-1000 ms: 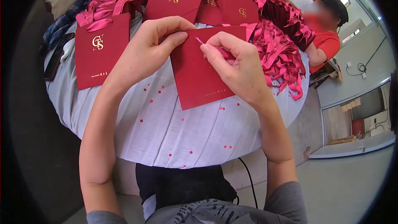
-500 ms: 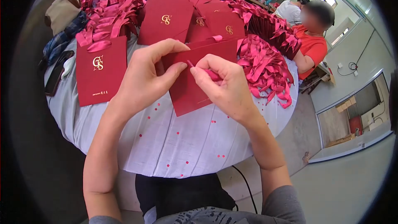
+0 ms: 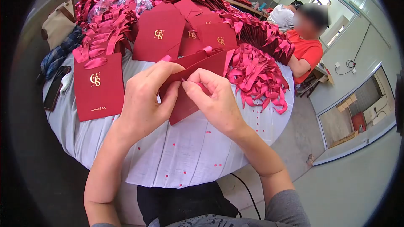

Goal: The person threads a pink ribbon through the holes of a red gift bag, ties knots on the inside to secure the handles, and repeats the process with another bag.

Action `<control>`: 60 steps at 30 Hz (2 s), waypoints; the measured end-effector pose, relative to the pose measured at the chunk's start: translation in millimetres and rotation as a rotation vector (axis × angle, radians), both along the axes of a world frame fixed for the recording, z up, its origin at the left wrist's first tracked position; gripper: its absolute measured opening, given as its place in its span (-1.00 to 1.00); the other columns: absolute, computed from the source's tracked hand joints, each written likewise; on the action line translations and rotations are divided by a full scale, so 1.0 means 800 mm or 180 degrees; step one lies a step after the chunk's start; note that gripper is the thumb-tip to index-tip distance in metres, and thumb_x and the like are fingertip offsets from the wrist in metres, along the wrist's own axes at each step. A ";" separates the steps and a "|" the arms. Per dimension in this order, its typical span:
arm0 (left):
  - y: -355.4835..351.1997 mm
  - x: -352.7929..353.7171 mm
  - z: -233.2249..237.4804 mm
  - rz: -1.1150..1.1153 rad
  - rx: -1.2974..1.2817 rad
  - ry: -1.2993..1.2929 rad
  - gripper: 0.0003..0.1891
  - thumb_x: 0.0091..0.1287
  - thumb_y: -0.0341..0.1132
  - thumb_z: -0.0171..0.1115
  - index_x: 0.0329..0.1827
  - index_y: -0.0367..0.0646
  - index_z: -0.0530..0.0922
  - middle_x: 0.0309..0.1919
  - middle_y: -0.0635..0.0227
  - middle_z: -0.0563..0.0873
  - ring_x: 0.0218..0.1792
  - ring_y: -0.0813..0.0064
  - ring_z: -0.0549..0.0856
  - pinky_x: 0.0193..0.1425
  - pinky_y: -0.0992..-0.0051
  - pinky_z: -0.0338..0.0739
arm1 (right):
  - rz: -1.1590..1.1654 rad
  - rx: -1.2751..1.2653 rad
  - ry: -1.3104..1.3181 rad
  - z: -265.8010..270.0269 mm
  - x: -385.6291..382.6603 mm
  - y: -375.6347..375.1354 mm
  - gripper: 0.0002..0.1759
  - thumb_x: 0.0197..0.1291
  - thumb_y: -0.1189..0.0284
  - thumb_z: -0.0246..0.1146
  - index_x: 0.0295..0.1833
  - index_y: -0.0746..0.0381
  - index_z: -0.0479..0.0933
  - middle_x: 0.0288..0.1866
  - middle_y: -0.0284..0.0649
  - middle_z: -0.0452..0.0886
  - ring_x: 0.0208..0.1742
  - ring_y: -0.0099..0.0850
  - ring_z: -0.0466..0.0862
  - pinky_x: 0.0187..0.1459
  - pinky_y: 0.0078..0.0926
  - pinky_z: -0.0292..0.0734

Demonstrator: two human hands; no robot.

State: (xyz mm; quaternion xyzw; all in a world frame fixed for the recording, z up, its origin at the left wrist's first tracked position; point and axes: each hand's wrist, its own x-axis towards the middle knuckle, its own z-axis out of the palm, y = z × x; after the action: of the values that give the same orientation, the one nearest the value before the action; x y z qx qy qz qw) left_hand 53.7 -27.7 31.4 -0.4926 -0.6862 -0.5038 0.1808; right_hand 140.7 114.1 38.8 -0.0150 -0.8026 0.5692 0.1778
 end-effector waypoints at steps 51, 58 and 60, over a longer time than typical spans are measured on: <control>0.009 0.004 -0.007 0.0076 0.0056 0.0259 -0.74 0.14 -0.62 0.20 -0.10 -0.27 0.54 -0.34 0.12 0.66 -0.44 0.18 0.66 -0.33 0.36 0.51 | -0.0109 0.0410 0.0716 -0.014 -0.017 0.007 -0.85 0.27 0.49 0.19 -0.29 0.37 0.45 -0.57 -0.20 0.48 -0.53 -0.60 0.43 -0.48 -0.52 0.36; -0.003 -0.007 0.004 0.0032 -0.0149 -0.0139 -0.73 0.15 -0.63 0.22 -0.07 -0.27 0.58 -0.29 0.20 0.69 -0.46 0.46 0.59 -0.40 0.52 0.44 | 0.0116 0.0018 0.0318 -0.004 -0.009 0.016 -0.83 0.31 0.43 0.21 -0.25 0.33 0.52 -0.55 -0.35 0.57 -0.55 -0.67 0.51 -0.54 -0.65 0.39; -0.005 -0.007 0.004 0.0066 -0.0200 -0.0100 -0.75 0.15 -0.61 0.22 -0.09 -0.24 0.57 -0.32 0.16 0.68 -0.47 0.31 0.62 -0.39 0.46 0.48 | 0.0097 0.0183 0.0696 -0.013 -0.014 0.015 -0.90 0.23 0.53 0.27 -0.27 0.34 0.51 -0.58 -0.36 0.54 -0.59 -0.70 0.48 -0.57 -0.67 0.37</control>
State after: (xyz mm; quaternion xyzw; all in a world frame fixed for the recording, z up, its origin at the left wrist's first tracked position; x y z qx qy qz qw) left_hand 47.7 -31.7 35.0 -0.4829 -0.7095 -0.4877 0.1597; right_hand 129.7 126.4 28.4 0.0645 -0.7945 0.5469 0.2560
